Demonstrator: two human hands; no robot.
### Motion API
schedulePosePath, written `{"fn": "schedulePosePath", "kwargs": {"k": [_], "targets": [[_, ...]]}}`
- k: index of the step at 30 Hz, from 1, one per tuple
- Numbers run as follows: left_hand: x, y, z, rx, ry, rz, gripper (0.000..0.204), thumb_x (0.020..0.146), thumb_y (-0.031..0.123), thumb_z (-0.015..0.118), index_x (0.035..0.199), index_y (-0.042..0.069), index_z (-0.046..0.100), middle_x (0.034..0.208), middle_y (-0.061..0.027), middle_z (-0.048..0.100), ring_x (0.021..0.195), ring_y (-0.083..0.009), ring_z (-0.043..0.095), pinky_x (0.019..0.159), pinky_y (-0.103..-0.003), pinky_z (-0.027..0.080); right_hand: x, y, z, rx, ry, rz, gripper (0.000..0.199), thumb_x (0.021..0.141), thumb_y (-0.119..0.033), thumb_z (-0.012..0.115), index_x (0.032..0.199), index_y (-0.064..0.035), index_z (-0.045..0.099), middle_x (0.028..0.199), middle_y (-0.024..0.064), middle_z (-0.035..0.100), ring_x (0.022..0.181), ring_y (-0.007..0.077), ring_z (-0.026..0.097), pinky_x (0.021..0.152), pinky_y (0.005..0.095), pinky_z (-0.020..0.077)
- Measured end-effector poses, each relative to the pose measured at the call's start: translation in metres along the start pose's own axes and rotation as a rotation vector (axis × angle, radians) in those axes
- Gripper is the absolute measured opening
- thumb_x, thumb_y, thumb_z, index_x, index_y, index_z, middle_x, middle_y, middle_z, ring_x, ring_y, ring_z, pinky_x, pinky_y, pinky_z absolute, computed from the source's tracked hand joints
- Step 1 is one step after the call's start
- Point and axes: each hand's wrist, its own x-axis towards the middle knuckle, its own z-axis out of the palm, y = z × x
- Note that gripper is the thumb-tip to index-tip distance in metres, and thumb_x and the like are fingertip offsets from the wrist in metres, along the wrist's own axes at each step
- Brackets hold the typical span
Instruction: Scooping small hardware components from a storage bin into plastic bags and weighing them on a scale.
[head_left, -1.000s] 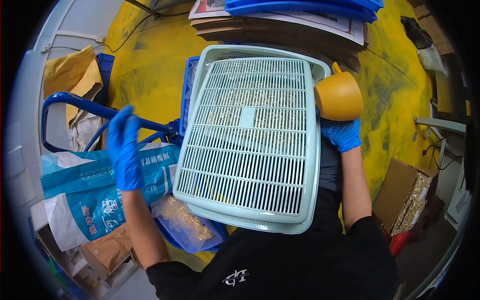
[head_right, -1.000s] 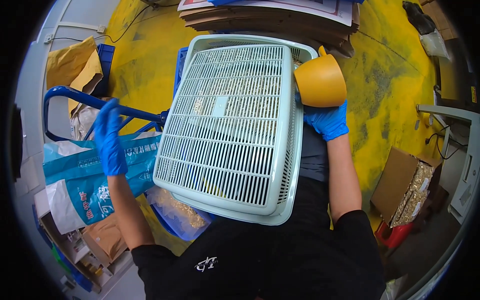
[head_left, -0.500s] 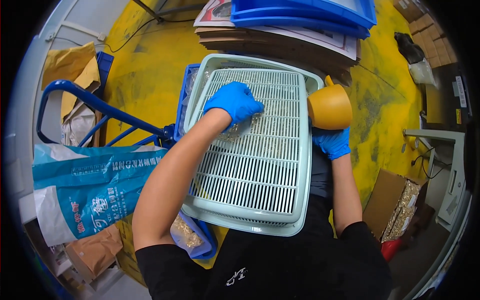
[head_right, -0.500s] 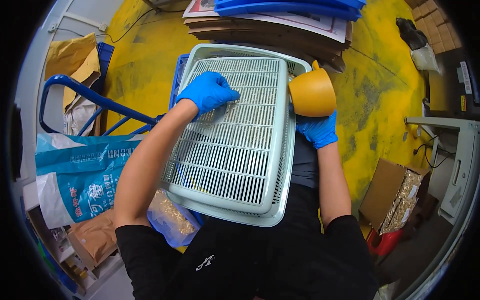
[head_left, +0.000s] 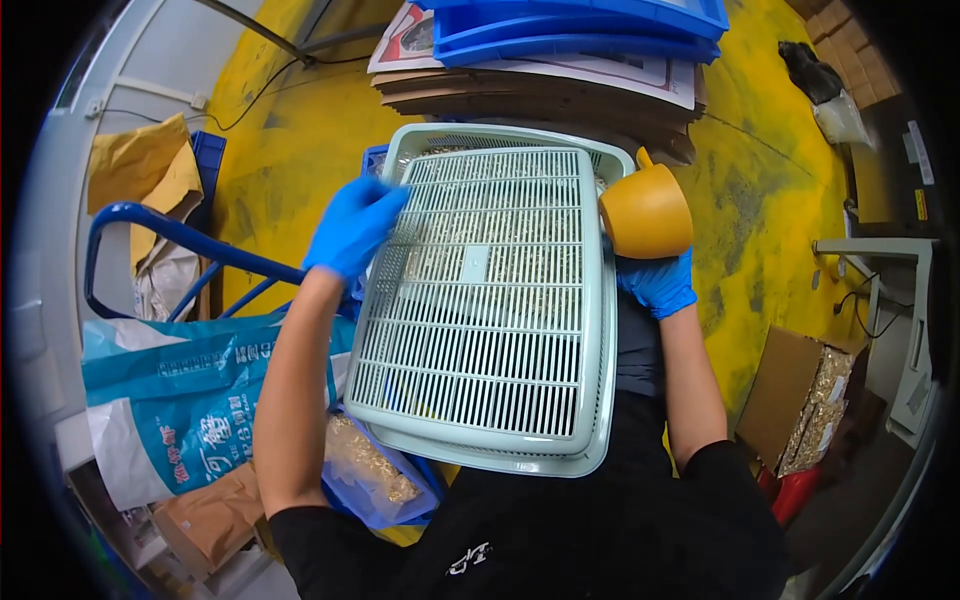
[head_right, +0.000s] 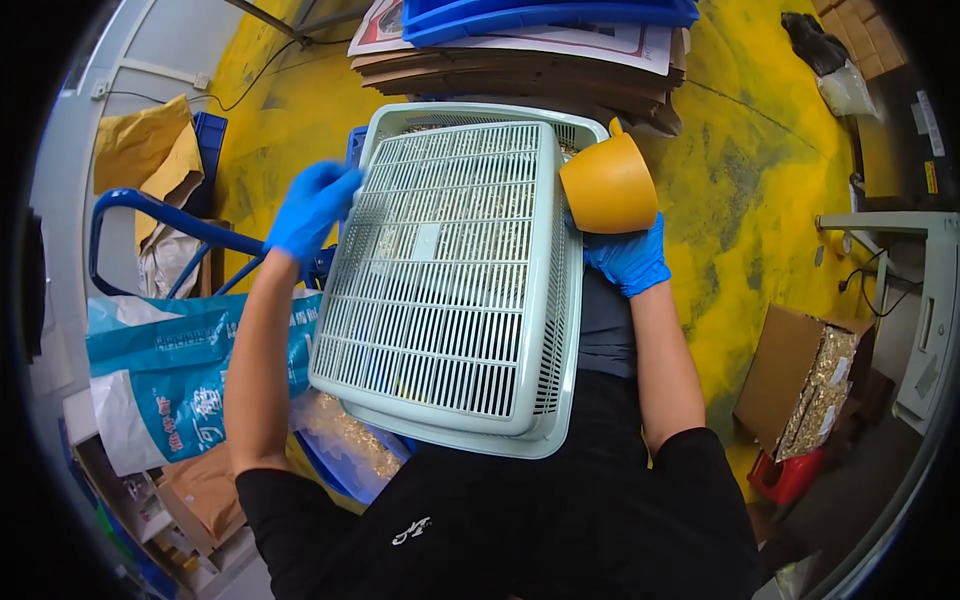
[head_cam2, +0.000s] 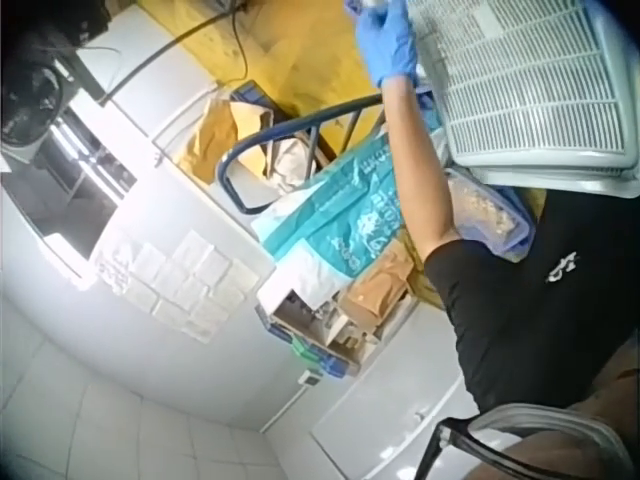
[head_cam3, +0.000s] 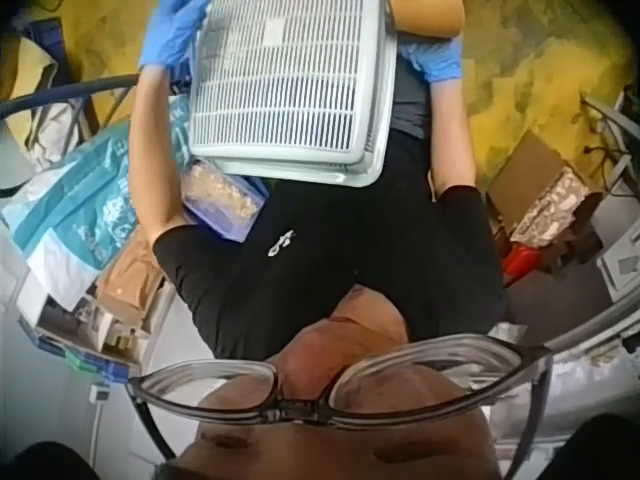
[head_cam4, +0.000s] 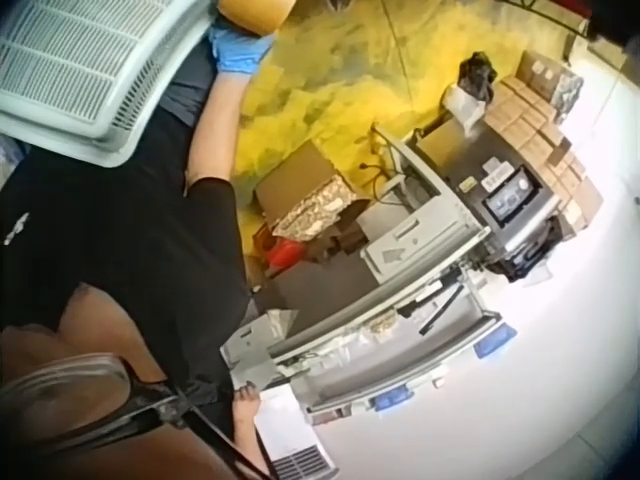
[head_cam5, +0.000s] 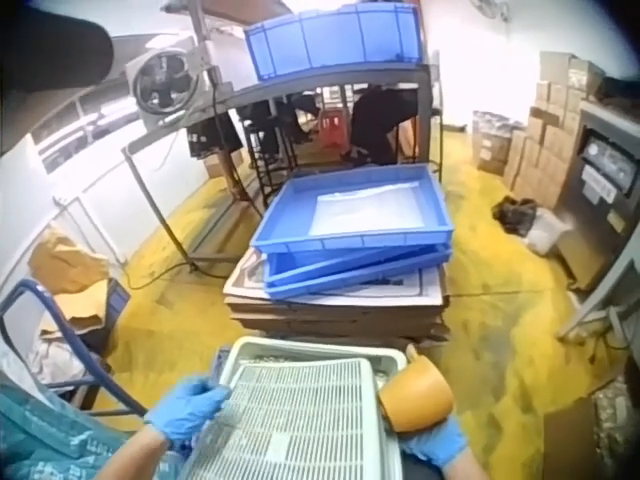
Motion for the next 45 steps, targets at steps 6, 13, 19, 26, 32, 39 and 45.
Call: {"fn": "schedulePosePath", "kwargs": {"k": [6, 13, 19, 26, 32, 39, 45], "targets": [[-0.100, -0.125, -0.031, -0.170, 0.131, -0.374, 0.033, 0.085, 0.035, 0.053, 0.083, 0.002, 0.058, 0.071, -0.0021, 0.055, 0.062, -0.0081, 0.047, 0.057, -0.021, 0.038, -0.005, 0.002, -0.006, -0.461, 0.042, -0.092, 0.040, 0.080, -0.032, 0.055, 0.114, -0.0121, 0.051, 0.113, 0.0068, 0.054, 0.105, 0.0245, 0.050, 0.092, 0.0374, 0.0367], [-0.178, -0.177, 0.047, -0.841, 0.324, -0.581, 0.034, 0.090, 0.011, 0.039, 0.122, -0.001, 0.045, 0.118, -0.0126, 0.052, 0.103, -0.0206, 0.053, 0.086, -0.033, 0.045, -0.002, 0.002, 0.005, -0.649, 0.121, -0.153, 0.037, 0.080, -0.032, 0.055, 0.111, -0.0120, 0.055, 0.111, 0.0077, 0.056, 0.104, 0.0267, 0.050, 0.091, 0.0398, 0.0372], [-0.208, -0.223, 0.069, -0.934, 0.346, -0.484, 0.037, 0.092, 0.016, 0.036, 0.126, 0.001, 0.039, 0.122, -0.0117, 0.049, 0.105, -0.0227, 0.052, 0.087, -0.034, 0.047, -0.003, -0.018, -0.004, -0.654, 0.199, -0.142, 0.035, 0.080, -0.030, 0.057, 0.108, -0.0112, 0.056, 0.105, 0.0081, 0.058, 0.100, 0.0270, 0.052, 0.089, 0.0388, 0.0384], [-0.216, -0.295, 0.060, -1.524, -0.084, 0.022, 0.039, 0.092, 0.021, 0.038, 0.126, 0.001, 0.039, 0.122, -0.0119, 0.049, 0.105, -0.0228, 0.053, 0.087, -0.035, 0.047, 0.016, -0.047, 0.001, -0.606, 0.232, -0.377, 0.029, 0.077, -0.024, 0.059, 0.103, -0.0104, 0.058, 0.096, 0.0079, 0.060, 0.092, 0.0270, 0.055, 0.081, 0.0391, 0.0429], [-0.248, -0.292, 0.041, -1.503, 0.120, -0.113, 0.037, 0.091, 0.022, 0.041, 0.119, -0.001, 0.047, 0.114, -0.0106, 0.055, 0.096, -0.0221, 0.056, 0.083, -0.034, 0.049, 0.012, -0.051, -0.004, -0.671, 0.022, -0.091, 0.035, 0.083, -0.024, 0.050, 0.115, -0.0092, 0.050, 0.113, 0.0109, 0.054, 0.109, 0.0267, 0.047, 0.096, 0.0386, 0.0331], [-0.214, -0.221, 0.039, -1.334, 0.256, 0.080, 0.040, 0.092, 0.022, 0.038, 0.127, 0.002, 0.038, 0.121, -0.0120, 0.050, 0.101, -0.0224, 0.055, 0.083, -0.035, 0.049, 0.034, -0.051, 0.015, -0.692, 0.356, -0.482, 0.031, 0.078, -0.019, 0.057, 0.108, -0.0096, 0.057, 0.101, 0.0088, 0.059, 0.094, 0.0278, 0.054, 0.084, 0.0382, 0.0410], [-0.202, -0.173, 0.050, -1.142, 0.306, -0.085, 0.029, 0.086, 0.012, 0.050, 0.113, 0.003, 0.049, 0.104, -0.0071, 0.058, 0.090, -0.0146, 0.057, 0.079, -0.028, 0.048, 0.040, -0.054, 0.011, -0.756, 0.382, -0.443, 0.042, 0.080, -0.028, 0.059, 0.118, -0.0112, 0.050, 0.113, 0.0071, 0.055, 0.104, 0.0238, 0.051, 0.091, 0.0363, 0.0385]]}}
